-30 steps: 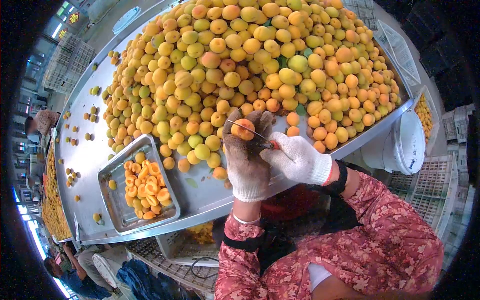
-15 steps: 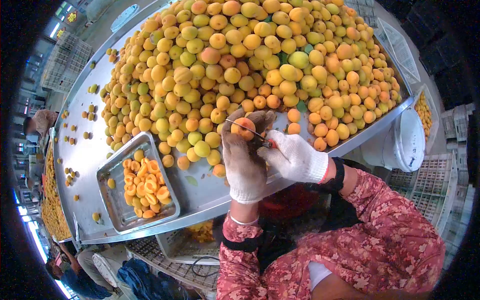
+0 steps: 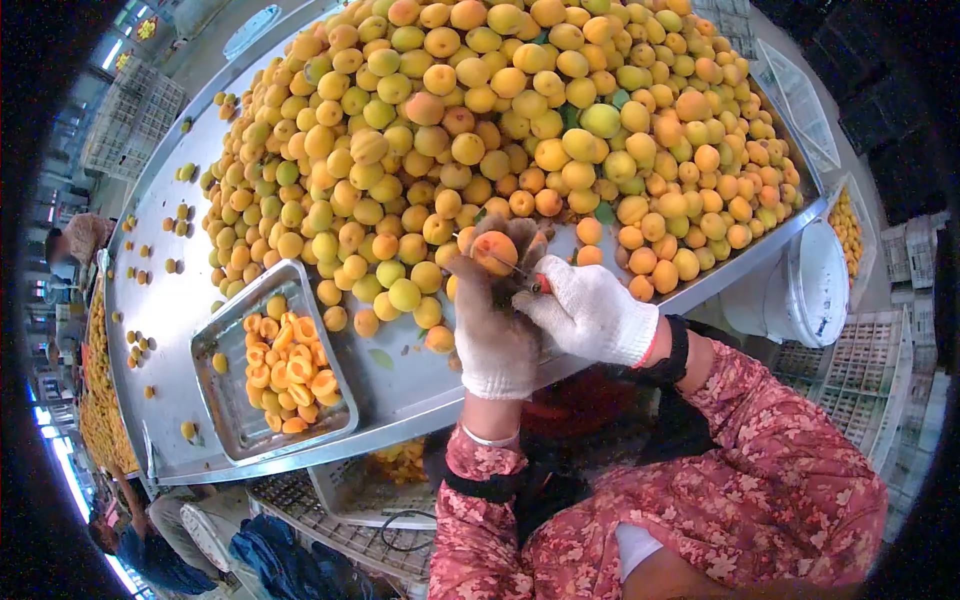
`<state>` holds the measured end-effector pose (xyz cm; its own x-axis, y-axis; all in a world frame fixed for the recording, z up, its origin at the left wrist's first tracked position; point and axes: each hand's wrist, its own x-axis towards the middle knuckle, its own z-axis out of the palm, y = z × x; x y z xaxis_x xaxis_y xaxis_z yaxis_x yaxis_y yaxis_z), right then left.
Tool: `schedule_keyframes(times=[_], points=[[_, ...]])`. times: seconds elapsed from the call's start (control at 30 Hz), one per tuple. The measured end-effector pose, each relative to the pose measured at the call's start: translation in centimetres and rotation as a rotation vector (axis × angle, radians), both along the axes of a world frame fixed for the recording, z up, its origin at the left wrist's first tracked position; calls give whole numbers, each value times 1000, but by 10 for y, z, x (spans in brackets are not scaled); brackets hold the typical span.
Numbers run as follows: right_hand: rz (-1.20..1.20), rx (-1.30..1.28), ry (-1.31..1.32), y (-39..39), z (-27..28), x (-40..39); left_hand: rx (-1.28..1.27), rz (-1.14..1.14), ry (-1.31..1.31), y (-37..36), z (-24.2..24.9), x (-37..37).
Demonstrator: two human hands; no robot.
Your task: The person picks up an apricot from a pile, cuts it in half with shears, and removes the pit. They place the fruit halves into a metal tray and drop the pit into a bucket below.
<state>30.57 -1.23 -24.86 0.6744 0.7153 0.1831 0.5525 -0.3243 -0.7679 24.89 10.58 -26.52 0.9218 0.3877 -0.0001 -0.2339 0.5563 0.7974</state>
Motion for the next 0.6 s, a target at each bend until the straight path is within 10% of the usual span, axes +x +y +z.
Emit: schedule_keyframes(times=[0.17, 0.2, 0.27, 0.5, 0.6], points=[[11, -32, 35, 0, 3, 0, 777, 161, 68, 2, -6, -3], [1, -42, 0, 1, 1, 1, 777, 160, 69, 0, -6, -2], [-10, -55, -32, 1, -4, 1, -520, -5, 15, -6, -7, 3], [-1, -99, 13, 0, 2, 3, -399, 22, 85, -5, -2, 3], [-2, -58, 8, -1, 5, 3, 58, 51, 21, -2, 5, 0]])
